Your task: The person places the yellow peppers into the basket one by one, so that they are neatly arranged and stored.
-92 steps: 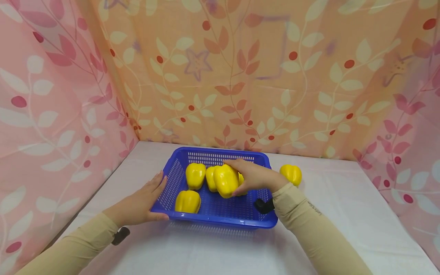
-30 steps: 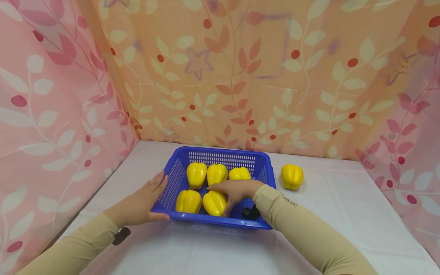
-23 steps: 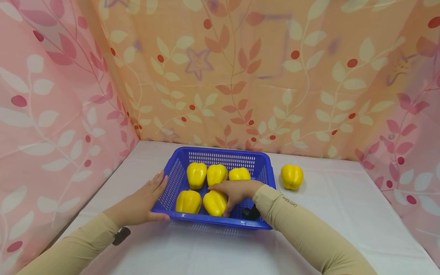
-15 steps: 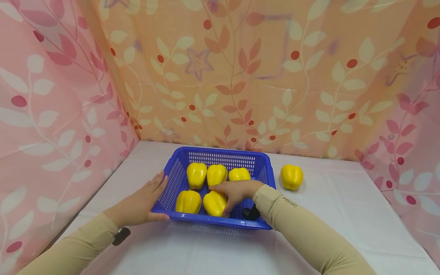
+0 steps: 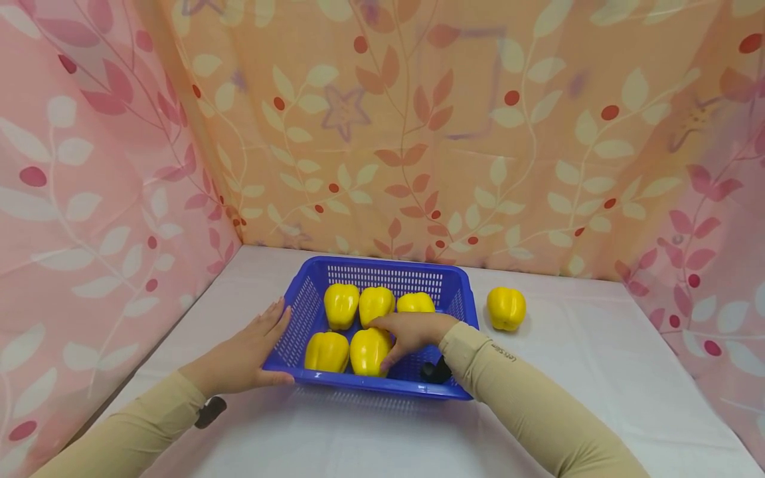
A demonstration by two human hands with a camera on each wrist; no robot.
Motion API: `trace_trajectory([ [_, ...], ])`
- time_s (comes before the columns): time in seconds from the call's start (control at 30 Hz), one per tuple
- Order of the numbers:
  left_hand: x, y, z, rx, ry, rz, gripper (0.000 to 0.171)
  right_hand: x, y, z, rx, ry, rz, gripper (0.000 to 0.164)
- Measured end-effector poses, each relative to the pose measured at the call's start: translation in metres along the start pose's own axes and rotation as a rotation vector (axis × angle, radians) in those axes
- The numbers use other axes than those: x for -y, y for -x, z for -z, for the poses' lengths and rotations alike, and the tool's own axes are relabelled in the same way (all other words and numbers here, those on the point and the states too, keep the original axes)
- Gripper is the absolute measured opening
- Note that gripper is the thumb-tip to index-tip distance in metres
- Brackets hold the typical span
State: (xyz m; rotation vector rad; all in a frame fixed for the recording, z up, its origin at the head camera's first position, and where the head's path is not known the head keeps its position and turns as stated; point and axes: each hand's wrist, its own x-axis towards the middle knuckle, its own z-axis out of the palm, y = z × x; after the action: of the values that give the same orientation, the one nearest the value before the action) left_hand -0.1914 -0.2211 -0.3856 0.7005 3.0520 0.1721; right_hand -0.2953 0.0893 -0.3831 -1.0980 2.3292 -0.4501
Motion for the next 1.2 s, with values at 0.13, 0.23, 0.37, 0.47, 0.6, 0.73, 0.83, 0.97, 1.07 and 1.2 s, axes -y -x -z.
trace_trajectory([
  [0.13,0.000,0.000,0.000,-0.002,0.004,-0.003,0.112,0.001,0.001,0.001,0.002,-0.004,-0.005,0.070],
  [0.23,-0.001,0.001,0.001,-0.005,0.003,-0.004,0.112,0.002,0.001,0.002,-0.001,0.013,-0.005,0.066],
  [0.37,-0.002,0.001,0.001,-0.004,0.004,-0.004,0.112,0.001,0.001,0.003,0.000,0.007,0.013,0.064],
  [0.47,-0.002,0.001,0.001,-0.002,0.001,0.000,0.113,-0.001,0.002,0.004,-0.006,-0.007,0.036,0.064],
  [0.6,-0.001,0.000,0.000,0.002,-0.007,0.005,0.114,-0.001,0.004,0.007,-0.024,-0.028,0.060,0.062],
  [0.73,-0.001,0.000,0.000,0.004,-0.007,0.005,0.114,0.000,0.008,0.012,-0.054,-0.017,0.058,0.060],
  [0.83,0.000,0.001,0.000,0.002,-0.005,0.002,0.114,-0.001,0.011,0.017,-0.075,-0.011,0.056,0.059],
  [0.97,0.000,0.001,0.000,0.004,0.003,0.005,0.113,-0.002,0.017,0.024,-0.104,-0.041,0.061,0.057],
  [1.07,0.000,0.001,0.000,0.009,0.007,0.009,0.113,-0.003,0.023,0.031,-0.123,-0.049,0.047,0.057],
  [1.2,0.000,0.000,0.000,0.011,0.010,0.006,0.113,-0.004,0.029,0.038,-0.138,-0.045,0.041,0.058],
])
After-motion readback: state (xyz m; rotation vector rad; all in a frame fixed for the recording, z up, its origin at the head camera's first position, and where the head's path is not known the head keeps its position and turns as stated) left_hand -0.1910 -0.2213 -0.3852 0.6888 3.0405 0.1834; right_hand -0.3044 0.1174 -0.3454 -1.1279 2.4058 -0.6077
